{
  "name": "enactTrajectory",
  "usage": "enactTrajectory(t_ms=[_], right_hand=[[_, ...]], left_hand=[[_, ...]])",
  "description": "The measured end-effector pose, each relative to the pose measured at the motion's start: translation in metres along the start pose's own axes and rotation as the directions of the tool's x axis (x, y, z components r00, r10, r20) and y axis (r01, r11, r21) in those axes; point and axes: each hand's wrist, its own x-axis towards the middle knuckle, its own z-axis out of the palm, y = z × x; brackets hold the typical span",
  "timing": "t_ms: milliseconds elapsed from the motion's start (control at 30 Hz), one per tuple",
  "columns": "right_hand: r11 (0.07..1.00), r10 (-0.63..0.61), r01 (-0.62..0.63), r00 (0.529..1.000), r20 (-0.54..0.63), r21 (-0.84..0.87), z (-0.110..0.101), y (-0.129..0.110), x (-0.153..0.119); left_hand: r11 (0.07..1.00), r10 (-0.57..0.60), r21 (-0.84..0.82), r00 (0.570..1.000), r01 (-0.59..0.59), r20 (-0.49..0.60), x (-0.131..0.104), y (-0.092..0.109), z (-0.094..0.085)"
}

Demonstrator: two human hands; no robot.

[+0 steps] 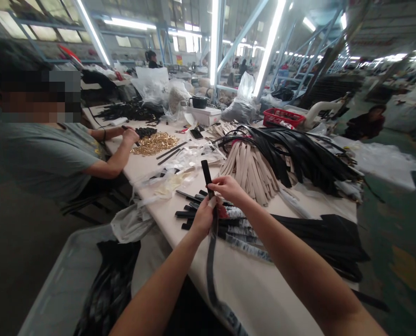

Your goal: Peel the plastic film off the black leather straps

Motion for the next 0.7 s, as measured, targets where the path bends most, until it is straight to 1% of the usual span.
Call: enactTrajectory(t_ms=[100, 167, 200, 267, 333, 367, 400, 433, 467, 500, 533, 567, 600, 633, 667, 700], right_hand=[[0.996, -0.088, 0.088, 0.990, -0.111, -0.005, -0.015, -0.019, 0.003], [0.991, -0.133, 0.136, 0.972, -0.194, 0.002, -0.027, -0.035, 0.004], [0.985, -0.169, 0.175, 0.956, -0.241, 0.001, -0.033, -0.044, 0.004], [0.961, -0.267, 0.275, 0.904, -0.333, -0.022, -0.044, -0.060, 0.002], [0.929, -0.358, 0.365, 0.837, -0.414, -0.066, -0.056, -0.073, -0.003], [0.918, -0.382, 0.386, 0.809, -0.447, -0.086, -0.061, -0.076, -0.007], [0.917, -0.383, 0.386, 0.793, -0.474, -0.096, -0.065, -0.076, -0.013], [0.926, -0.364, 0.364, 0.790, -0.493, -0.101, -0.068, -0.072, -0.021], [0.943, -0.326, 0.315, 0.801, -0.501, -0.109, -0.069, -0.066, -0.032], [0.963, -0.270, 0.238, 0.830, -0.489, -0.127, -0.067, -0.056, -0.047], [0.978, -0.194, 0.137, 0.874, -0.445, -0.158, -0.062, -0.044, -0.066], [0.976, -0.100, 0.014, 0.915, -0.390, -0.219, -0.054, -0.029, -0.088], [0.948, 0.002, -0.093, 0.958, -0.286, -0.305, -0.044, -0.014, -0.113], [0.904, 0.124, -0.175, 0.980, -0.154, -0.390, -0.034, 0.002, -0.139], [0.864, 0.222, -0.222, 0.974, -0.053, -0.452, -0.023, 0.016, -0.165], [0.844, 0.272, -0.244, 0.962, -0.012, -0.477, -0.014, 0.030, -0.189]], left_hand=[[0.992, 0.048, 0.110, 0.995, -0.057, 0.086, -0.009, -0.025, 0.000], [0.984, 0.046, 0.169, 0.993, -0.064, 0.109, -0.018, -0.041, -0.003], [0.981, 0.041, 0.185, 0.993, -0.061, 0.109, -0.023, -0.048, -0.004], [0.979, 0.029, 0.198, 0.995, -0.047, 0.095, -0.029, -0.057, -0.006], [0.978, 0.016, 0.208, 0.996, -0.035, 0.089, -0.032, -0.062, -0.006], [0.978, 0.005, 0.206, 0.996, -0.024, 0.092, -0.032, -0.063, -0.005], [0.983, -0.007, 0.181, 0.997, -0.008, 0.083, -0.032, -0.063, -0.005], [0.991, -0.017, 0.135, 0.998, 0.009, 0.060, -0.032, -0.063, -0.004], [0.997, -0.024, 0.076, 0.999, 0.022, 0.026, -0.032, -0.062, -0.002], [1.000, -0.028, 0.014, 0.999, 0.028, -0.015, -0.031, -0.061, 0.000], [0.998, -0.027, -0.051, 0.998, 0.024, -0.063, -0.030, -0.060, 0.002], [0.993, -0.024, -0.118, 0.993, 0.011, -0.111, -0.029, -0.059, 0.004], [0.983, -0.023, -0.183, 0.988, -0.005, -0.153, -0.028, -0.057, 0.006], [0.969, -0.029, -0.247, 0.982, -0.018, -0.186, -0.026, -0.057, 0.009], [0.950, -0.044, -0.311, 0.975, -0.026, -0.216, -0.025, -0.056, 0.011], [0.932, -0.066, -0.362, 0.970, -0.024, -0.233, -0.025, -0.057, 0.014]])
